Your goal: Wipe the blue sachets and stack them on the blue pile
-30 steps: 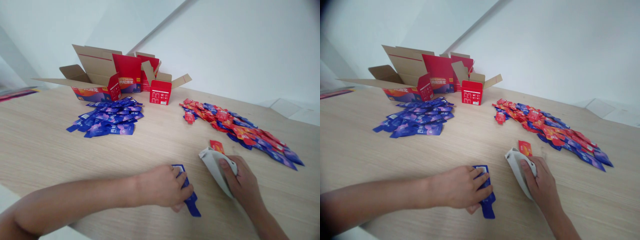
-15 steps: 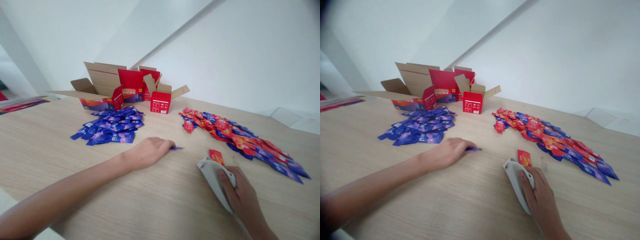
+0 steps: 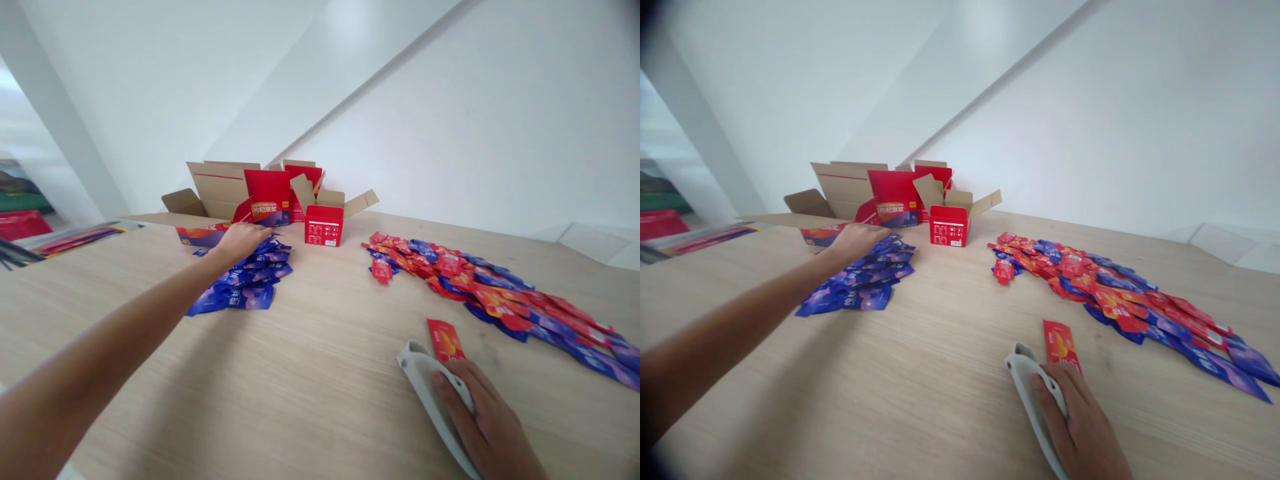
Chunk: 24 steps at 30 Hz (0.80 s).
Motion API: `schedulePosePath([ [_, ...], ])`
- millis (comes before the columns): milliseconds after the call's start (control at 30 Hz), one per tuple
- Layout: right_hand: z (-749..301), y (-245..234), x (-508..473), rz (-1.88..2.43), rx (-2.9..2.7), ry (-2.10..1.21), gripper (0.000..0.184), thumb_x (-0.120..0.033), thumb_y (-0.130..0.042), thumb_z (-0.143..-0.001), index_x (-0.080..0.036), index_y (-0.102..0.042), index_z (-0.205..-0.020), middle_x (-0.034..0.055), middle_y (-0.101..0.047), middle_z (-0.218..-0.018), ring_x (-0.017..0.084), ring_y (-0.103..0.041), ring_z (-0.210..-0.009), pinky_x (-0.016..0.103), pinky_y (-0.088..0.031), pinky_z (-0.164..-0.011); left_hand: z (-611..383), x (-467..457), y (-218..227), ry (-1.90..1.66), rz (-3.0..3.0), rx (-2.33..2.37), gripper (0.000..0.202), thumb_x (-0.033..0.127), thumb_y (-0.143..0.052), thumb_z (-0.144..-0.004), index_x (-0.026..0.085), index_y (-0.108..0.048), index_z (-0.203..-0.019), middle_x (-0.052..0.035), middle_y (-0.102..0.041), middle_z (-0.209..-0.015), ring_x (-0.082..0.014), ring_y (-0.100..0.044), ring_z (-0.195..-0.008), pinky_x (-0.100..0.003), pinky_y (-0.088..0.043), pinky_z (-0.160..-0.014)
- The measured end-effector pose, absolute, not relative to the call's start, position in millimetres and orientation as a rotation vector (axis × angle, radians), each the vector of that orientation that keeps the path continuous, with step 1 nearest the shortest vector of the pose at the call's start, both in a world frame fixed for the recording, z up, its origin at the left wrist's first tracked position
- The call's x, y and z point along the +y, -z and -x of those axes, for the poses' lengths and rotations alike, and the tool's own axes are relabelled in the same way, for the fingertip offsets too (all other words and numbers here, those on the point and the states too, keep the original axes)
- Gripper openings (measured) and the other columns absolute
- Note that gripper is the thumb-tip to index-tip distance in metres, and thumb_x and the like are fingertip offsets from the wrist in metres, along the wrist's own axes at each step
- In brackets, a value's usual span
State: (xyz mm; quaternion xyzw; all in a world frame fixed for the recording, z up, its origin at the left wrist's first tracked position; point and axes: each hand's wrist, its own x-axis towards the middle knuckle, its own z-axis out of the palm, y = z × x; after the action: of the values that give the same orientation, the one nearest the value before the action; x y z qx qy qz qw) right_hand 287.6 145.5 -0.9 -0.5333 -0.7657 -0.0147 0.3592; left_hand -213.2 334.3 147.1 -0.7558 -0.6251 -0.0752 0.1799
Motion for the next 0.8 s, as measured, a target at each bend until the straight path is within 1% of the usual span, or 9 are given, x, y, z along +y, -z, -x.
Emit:
schedulePosePath([
  [67, -287, 1, 147, 1.299, -2.01, 0.067, 0.026, -0.047, -0.05, -0.103, -0.031, -0.068, -0.113, 0.0037, -0.076, -0.113, 0.026, -0.076, -0.104, 0.036, -0.066, -0.085, 216, 343, -134, 0.169, 2.094, -1.852, 0.036, 0.04, -0.065, -0.099, 0.017, -0.063, -0.127, -0.0096, -0.066, -0.126, -0.0242, -0.066, -0.109, -0.048, -0.056, -0.095],
  [167, -285, -2, 148, 1.233, -2.021, 0.095, 0.024, -0.046, -0.052, -0.103, -0.031, -0.068, -0.111, 0.003, -0.078, -0.108, 0.024, -0.078, -0.098, 0.03, -0.067, -0.078, 219, 354, -118, 0.145, 2.021, -1.973, 0.038, 0.04, -0.065, -0.099, 0.017, -0.062, -0.129, -0.01, -0.065, -0.127, -0.0242, -0.067, -0.108, -0.047, -0.058, -0.093],
  [333, -280, -2, 144, 1.253, -2.054, 0.008, 0.021, -0.043, -0.052, -0.104, -0.031, -0.067, -0.112, 0.0034, -0.077, -0.109, 0.023, -0.078, -0.099, 0.027, -0.066, -0.078, 222, 358, -108, 0.19, 1.992, -2.045, 0.041, 0.04, -0.065, -0.099, 0.018, -0.059, -0.134, -0.011, -0.063, -0.131, -0.0252, -0.066, -0.111, -0.047, -0.059, -0.092],
  [433, -278, -3, 140, 1.265, -2.069, -0.01, 0.023, -0.044, -0.051, -0.104, -0.03, -0.068, -0.113, 0.0052, -0.076, -0.112, 0.023, -0.077, -0.099, 0.028, -0.065, -0.079, 211, 348, -108, 0.238, 2.085, -1.925, 0.044, 0.037, -0.066, -0.098, 0.019, -0.058, -0.137, -0.0123, -0.059, -0.14, -0.0287, -0.062, -0.122, -0.053, -0.055, -0.101],
  [500, -274, -6, 136, 1.291, -2.063, -0.039, 0.025, -0.045, -0.05, -0.105, -0.03, -0.068, -0.113, 0.006, -0.075, -0.113, 0.023, -0.076, -0.1, 0.028, -0.064, -0.08, 194, 332, -106, 0.277, 2.191, -1.774, 0.042, 0.029, -0.061, -0.101, 0.017, -0.056, -0.141, -0.0149, -0.055, -0.148, -0.031, -0.055, -0.135, -0.055, -0.047, -0.112],
  [600, -267, -14, 130, 1.31, -2.104, -0.165, 0.025, -0.043, -0.048, -0.106, -0.03, -0.068, -0.112, 0.0051, -0.073, -0.111, 0.021, -0.074, -0.099, 0.029, -0.062, -0.082, 157, 290, -95, 0.348, 2.36, -1.513, 0.041, 0.017, -0.044, -0.104, 0.013, -0.056, -0.144, -0.0171, -0.052, -0.155, -0.0287, -0.044, -0.147, -0.05, -0.035, -0.123],
  [633, -264, -18, 128, 1.296, -2.136, -0.214, 0.024, -0.043, -0.048, -0.106, -0.03, -0.068, -0.111, 0.0045, -0.073, -0.109, 0.02, -0.074, -0.098, 0.029, -0.061, -0.083, 142, 272, -89, 0.375, 2.409, -1.43, 0.04, 0.02, -0.042, -0.105, 0.014, -0.058, -0.142, -0.0164, -0.052, -0.155, -0.0286, -0.045, -0.147, -0.049, -0.036, -0.123],
  [700, -258, -24, 123, 1.244, -2.22, -0.3, 0.022, -0.04, -0.049, -0.106, -0.029, -0.068, -0.11, 0.004, -0.072, -0.108, 0.02, -0.072, -0.098, 0.03, -0.059, -0.085, 113, 235, -76, 0.405, 2.52, -1.249, 0.035, 0.027, -0.043, -0.106, 0.02, -0.066, -0.132, -0.0121, -0.057, -0.152, -0.0279, -0.052, -0.142, -0.047, -0.044, -0.117],
  [800, -247, -32, 116, 1.157, -2.334, -0.386, 0.018, -0.034, -0.053, -0.104, -0.029, -0.068, -0.111, 0.0031, -0.071, -0.108, 0.019, -0.07, -0.099, 0.029, -0.056, -0.084, 69, 191, -58, 0.423, 2.668, -0.977, 0.028, 0.032, -0.046, -0.107, 0.024, -0.071, -0.117, -0.0067, -0.072, -0.132, -0.0217, -0.065, -0.125, -0.037, -0.054, -0.103],
])
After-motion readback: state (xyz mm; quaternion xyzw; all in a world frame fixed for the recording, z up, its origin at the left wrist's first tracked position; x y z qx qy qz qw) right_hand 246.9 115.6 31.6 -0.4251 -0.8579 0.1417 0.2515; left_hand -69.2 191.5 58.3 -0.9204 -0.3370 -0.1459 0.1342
